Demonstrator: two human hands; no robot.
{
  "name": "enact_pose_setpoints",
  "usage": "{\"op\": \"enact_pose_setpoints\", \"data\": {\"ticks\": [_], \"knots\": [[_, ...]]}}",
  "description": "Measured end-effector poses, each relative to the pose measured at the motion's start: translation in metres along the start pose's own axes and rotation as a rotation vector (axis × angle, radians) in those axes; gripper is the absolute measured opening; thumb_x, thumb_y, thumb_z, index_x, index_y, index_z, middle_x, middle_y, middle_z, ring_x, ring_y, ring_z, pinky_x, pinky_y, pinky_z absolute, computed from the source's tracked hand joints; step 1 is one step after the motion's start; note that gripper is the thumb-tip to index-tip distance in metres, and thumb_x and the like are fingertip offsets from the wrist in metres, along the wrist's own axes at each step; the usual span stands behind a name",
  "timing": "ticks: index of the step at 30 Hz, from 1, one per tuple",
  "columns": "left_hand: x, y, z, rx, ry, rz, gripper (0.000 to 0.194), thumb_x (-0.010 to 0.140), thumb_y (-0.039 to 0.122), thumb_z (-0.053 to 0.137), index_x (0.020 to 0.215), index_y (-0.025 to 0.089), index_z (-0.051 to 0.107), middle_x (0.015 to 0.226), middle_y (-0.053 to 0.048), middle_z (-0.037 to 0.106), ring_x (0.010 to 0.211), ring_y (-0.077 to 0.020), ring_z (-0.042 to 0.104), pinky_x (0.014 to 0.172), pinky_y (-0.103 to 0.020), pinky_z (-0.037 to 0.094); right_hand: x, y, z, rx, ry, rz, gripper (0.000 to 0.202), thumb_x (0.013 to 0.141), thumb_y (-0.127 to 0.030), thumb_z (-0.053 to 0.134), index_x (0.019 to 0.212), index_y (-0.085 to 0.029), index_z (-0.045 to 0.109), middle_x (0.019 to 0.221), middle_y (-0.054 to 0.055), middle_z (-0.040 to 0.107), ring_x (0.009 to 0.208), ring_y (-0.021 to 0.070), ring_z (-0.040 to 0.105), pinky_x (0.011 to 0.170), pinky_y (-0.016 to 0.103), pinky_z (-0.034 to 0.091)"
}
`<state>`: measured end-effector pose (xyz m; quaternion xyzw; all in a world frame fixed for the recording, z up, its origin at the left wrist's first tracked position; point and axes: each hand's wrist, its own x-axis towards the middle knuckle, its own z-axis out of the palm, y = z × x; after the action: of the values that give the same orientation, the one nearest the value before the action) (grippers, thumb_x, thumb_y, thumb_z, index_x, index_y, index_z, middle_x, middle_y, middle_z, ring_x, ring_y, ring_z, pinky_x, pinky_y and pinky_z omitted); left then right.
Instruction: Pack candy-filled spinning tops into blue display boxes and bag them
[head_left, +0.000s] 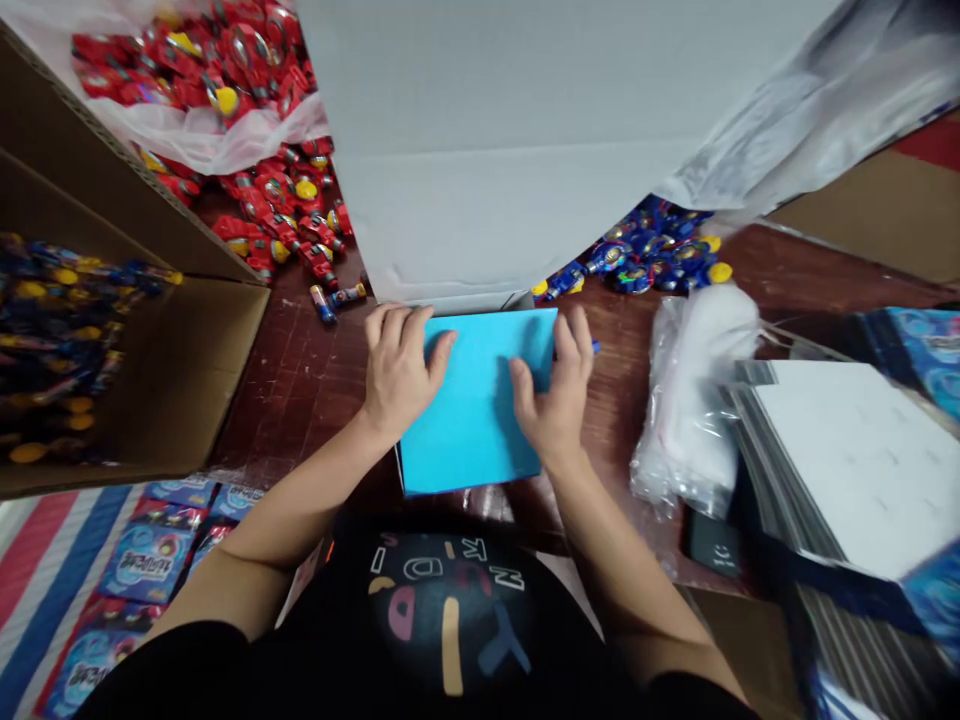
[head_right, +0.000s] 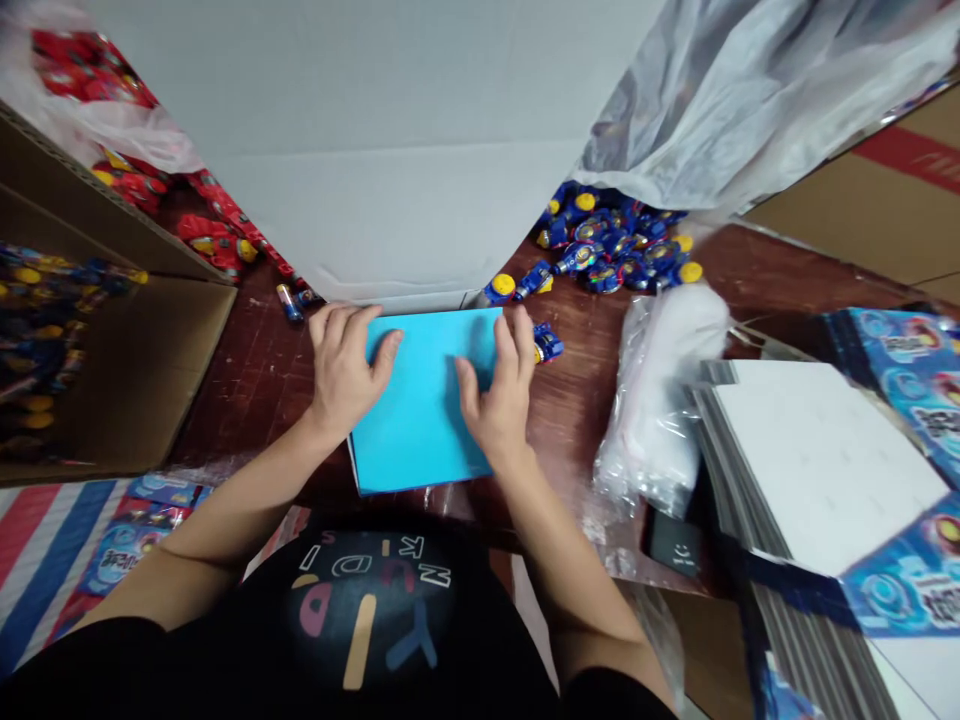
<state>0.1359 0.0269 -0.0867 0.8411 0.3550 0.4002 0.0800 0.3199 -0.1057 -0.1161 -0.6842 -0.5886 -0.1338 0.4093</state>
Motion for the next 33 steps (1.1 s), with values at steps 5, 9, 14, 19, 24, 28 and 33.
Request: {"op": "enact_pose_setpoints", "data": {"ticks": [5, 9, 14, 19, 24, 28, 33], "knots": [[0.002, -0.011, -0.003, -0.063, 0.133, -0.055, 0.027, 0.107, 0.04, 0.066, 0.12, 0.017, 0.073, 0.116, -0.011, 0.075, 0.121, -0.03, 0.063, 0.114, -0.051, 0.046, 0.032, 0.02, 0.02, 0.021, -0.168, 0.013, 0.071, 0.113, -0.047, 0.048, 0.175, -0.024, 0.024, 0.177, 0.018, 0.034, 0.165, 0.0317, 0.037, 0.132, 0.057, 0.041], [0.012, -0.026, 0.007, -0.081, 0.038, -0.012, 0.023, 0.108, 0.03, 0.062, 0.119, 0.015, 0.073, 0.118, -0.013, 0.07, 0.116, -0.0286, 0.062, 0.108, -0.048, 0.052, 0.033, 0.01, 0.029, -0.178, -0.292, 0.068, 0.07, 0.111, -0.051, 0.048, 0.17, -0.014, 0.038, 0.175, 0.023, 0.035, 0.166, 0.0381, 0.03, 0.135, 0.068, 0.028], [0.035, -0.017, 0.056, -0.211, 0.006, -0.032, 0.027, 0.105, 0.013, 0.049, 0.115, 0.019, 0.073, 0.139, -0.015, 0.055, 0.134, -0.0286, 0.052, 0.122, -0.048, 0.047, 0.053, -0.023, 0.04, -0.366, -0.407, 0.095, 0.051, 0.112, -0.03, 0.04, 0.159, -0.022, 0.058, 0.171, 0.017, 0.041, 0.168, 0.0383, 0.021, 0.134, 0.071, 0.022], [0.038, -0.003, 0.075, -0.412, 0.247, -0.128, 0.039, 0.109, 0.014, 0.032, 0.134, 0.019, 0.061, 0.148, -0.016, 0.042, 0.144, -0.0245, 0.049, 0.124, -0.043, 0.048, 0.056, -0.028, 0.05, -0.395, -0.429, 0.101, 0.05, 0.111, -0.048, 0.047, 0.156, -0.034, 0.063, 0.167, 0.016, 0.045, 0.159, 0.0459, 0.032, 0.121, 0.084, 0.021], [0.016, -0.051, 0.036, -0.159, 0.164, -0.117, 0.033, 0.113, 0.031, 0.041, 0.136, 0.02, 0.062, 0.152, -0.017, 0.046, 0.145, -0.0293, 0.049, 0.127, -0.049, 0.041, 0.038, -0.005, 0.067, -0.388, -0.474, 0.223, 0.058, 0.107, -0.061, 0.048, 0.153, -0.032, 0.067, 0.152, 0.02, 0.055, 0.139, 0.0473, 0.046, 0.119, 0.078, 0.027], [0.022, -0.113, 0.023, 0.116, -0.118, -0.29, 0.035, 0.104, 0.018, 0.055, 0.137, 0.017, 0.065, 0.146, -0.018, 0.059, 0.139, -0.0366, 0.051, 0.124, -0.058, 0.04, 0.032, 0.016, 0.088, -0.334, -0.544, 0.252, 0.055, 0.104, -0.055, 0.048, 0.145, -0.025, 0.07, 0.152, 0.021, 0.053, 0.137, 0.047, 0.043, 0.117, 0.08, 0.028], [0.032, -0.145, 0.016, 0.19, -0.362, -0.376, 0.039, 0.104, 0.013, 0.048, 0.137, 0.014, 0.069, 0.131, -0.023, 0.067, 0.131, -0.0426, 0.052, 0.113, -0.065, 0.044, 0.062, 0.024, 0.077, -0.032, -0.173, 0.085, 0.047, 0.104, -0.054, 0.046, 0.133, -0.021, 0.062, 0.126, 0.02, 0.057, 0.124, 0.0361, 0.053, 0.112, 0.065, 0.046]]}}
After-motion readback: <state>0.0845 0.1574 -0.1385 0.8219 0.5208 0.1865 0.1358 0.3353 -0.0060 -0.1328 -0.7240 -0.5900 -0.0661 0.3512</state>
